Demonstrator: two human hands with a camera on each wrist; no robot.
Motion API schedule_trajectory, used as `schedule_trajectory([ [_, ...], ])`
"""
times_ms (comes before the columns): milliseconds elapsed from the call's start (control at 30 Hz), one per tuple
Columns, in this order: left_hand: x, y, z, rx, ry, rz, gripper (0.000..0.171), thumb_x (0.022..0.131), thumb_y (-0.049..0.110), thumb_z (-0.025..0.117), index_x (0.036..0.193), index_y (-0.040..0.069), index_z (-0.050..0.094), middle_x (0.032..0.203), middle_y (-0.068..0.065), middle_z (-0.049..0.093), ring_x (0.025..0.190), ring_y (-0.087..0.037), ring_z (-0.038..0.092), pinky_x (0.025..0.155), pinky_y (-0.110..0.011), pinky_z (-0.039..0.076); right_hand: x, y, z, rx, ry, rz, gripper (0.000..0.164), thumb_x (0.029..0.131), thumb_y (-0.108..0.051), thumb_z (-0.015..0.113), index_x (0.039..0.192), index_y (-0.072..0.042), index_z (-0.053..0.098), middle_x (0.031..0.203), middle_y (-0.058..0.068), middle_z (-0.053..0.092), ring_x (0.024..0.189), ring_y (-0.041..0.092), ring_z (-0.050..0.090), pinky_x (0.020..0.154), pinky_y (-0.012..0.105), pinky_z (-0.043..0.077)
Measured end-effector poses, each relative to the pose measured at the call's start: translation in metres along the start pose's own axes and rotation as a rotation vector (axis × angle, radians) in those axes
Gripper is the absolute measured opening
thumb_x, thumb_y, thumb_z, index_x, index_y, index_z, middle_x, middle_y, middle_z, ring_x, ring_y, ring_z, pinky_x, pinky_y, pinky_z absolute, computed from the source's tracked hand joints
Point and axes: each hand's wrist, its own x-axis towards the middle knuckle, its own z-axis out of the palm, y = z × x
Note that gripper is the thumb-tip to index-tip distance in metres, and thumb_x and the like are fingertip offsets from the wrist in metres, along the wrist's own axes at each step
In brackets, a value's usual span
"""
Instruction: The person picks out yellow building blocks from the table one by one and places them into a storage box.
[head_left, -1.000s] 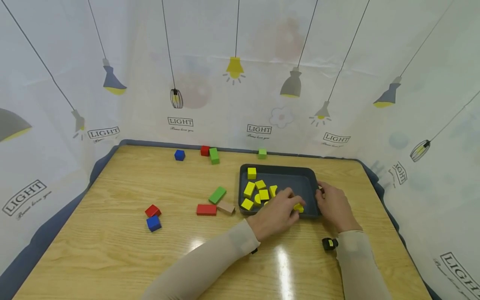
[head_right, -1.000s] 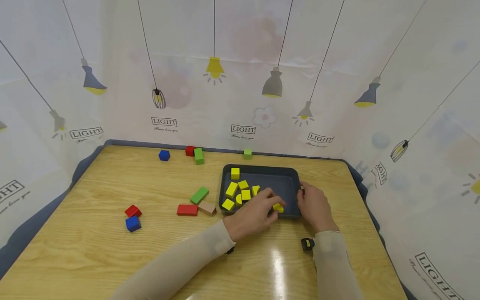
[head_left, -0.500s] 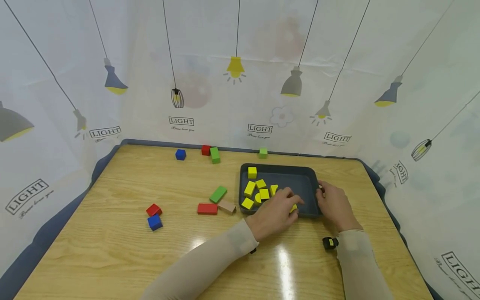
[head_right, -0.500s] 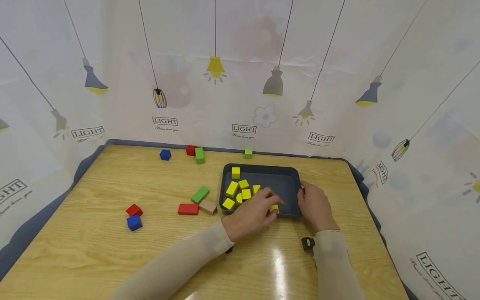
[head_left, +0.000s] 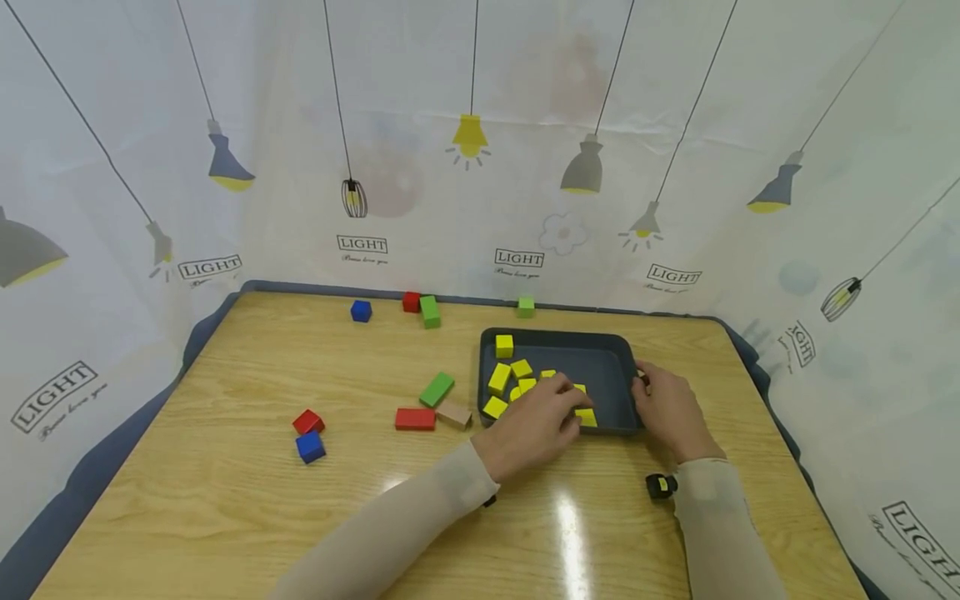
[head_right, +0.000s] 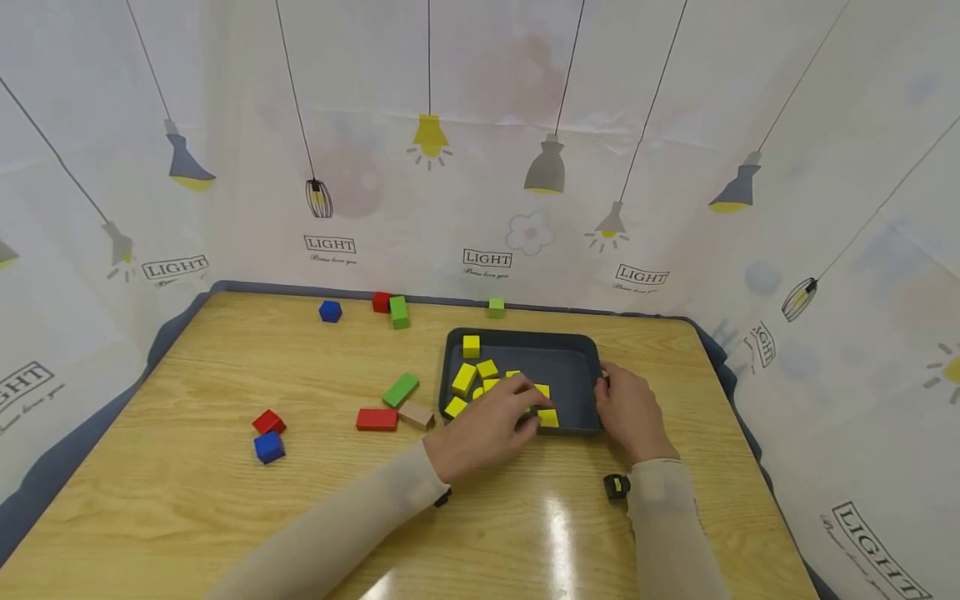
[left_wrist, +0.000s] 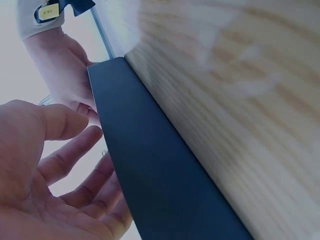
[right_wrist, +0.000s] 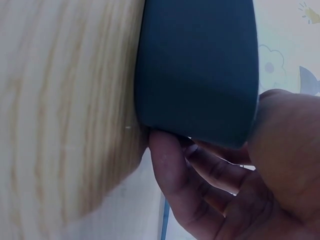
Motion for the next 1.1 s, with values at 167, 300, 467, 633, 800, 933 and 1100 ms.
schedule_trajectory([
  [167, -0.007, -0.007, -0.01, 0.046, 0.017, -0.014, 0.03, 0.116, 0.019, 0.071, 0.145, 0.016, 0.08, 0.134, -0.005, 0.072, 0.1, -0.009, 0.063, 0.087, -0.015, 0.057, 0.001, 0.001, -0.004, 0.003, -0.003, 0.0, 0.05, 0.121, -0.013, 0.054, 0.164, 0.011, 0.056, 0.127, 0.033, 0.08, 0.067, 0.018, 0.062, 0.06, 0.034, 0.049],
  [300, -0.015, -0.014, -0.02, 0.071, 0.015, -0.05, 0.031, 0.115, 0.022, 0.074, 0.145, 0.017, 0.08, 0.136, -0.004, 0.072, 0.103, -0.011, 0.065, 0.089, -0.018, 0.06, 0.001, 0.003, -0.005, -0.006, -0.025, 0.023, 0.052, 0.121, -0.015, 0.055, 0.167, 0.011, 0.054, 0.134, 0.035, 0.078, 0.075, 0.021, 0.069, 0.065, 0.036, 0.054],
  [467, -0.025, -0.026, -0.034, 0.092, 0.015, -0.101, 0.032, 0.117, 0.025, 0.072, 0.147, 0.017, 0.078, 0.141, -0.006, 0.072, 0.113, -0.015, 0.067, 0.097, -0.026, 0.064, 0.001, 0.005, -0.005, -0.013, -0.035, 0.033, 0.055, 0.121, -0.016, 0.056, 0.169, 0.01, 0.049, 0.136, 0.034, 0.078, 0.092, 0.03, 0.079, 0.075, 0.043, 0.064],
  [633, -0.036, -0.037, -0.048, 0.098, 0.026, -0.159, 0.036, 0.117, 0.026, 0.073, 0.151, 0.015, 0.076, 0.145, -0.006, 0.071, 0.113, -0.017, 0.068, 0.098, -0.032, 0.066, 0.0, 0.006, -0.008, -0.007, -0.049, 0.029, 0.057, 0.121, -0.017, 0.057, 0.17, 0.011, 0.047, 0.139, 0.035, 0.077, 0.105, 0.037, 0.081, 0.085, 0.051, 0.069],
  [800, -0.05, -0.048, -0.066, 0.09, 0.038, -0.201, 0.039, 0.115, 0.027, 0.076, 0.151, 0.013, 0.076, 0.148, -0.01, 0.071, 0.125, -0.024, 0.071, 0.109, -0.043, 0.067, 0.0, 0.006, -0.007, -0.008, -0.058, 0.039, 0.062, 0.121, -0.017, 0.058, 0.172, 0.013, 0.04, 0.142, 0.036, 0.075, 0.114, 0.041, 0.081, 0.095, 0.059, 0.069],
  [933, -0.064, -0.062, -0.082, 0.151, 0.067, -0.209, 0.042, 0.112, 0.029, 0.08, 0.151, 0.013, 0.076, 0.148, -0.014, 0.072, 0.13, -0.032, 0.073, 0.111, -0.052, 0.067, -0.002, 0.008, -0.003, 0.012, -0.054, 0.023, 0.067, 0.12, -0.017, 0.058, 0.174, 0.015, 0.033, 0.146, 0.039, 0.072, 0.12, 0.047, 0.08, 0.101, 0.064, 0.067],
  [1100, -0.082, -0.076, -0.094, 0.167, 0.085, -0.24, 0.045, 0.112, 0.032, 0.08, 0.153, 0.014, 0.075, 0.15, -0.015, 0.071, 0.132, -0.035, 0.071, 0.113, -0.059, 0.064, -0.007, 0.009, -0.006, 0.027, -0.079, 0.029, 0.07, 0.121, -0.016, 0.058, 0.176, 0.014, 0.028, 0.152, 0.042, 0.066, 0.127, 0.051, 0.077, 0.104, 0.066, 0.067],
])
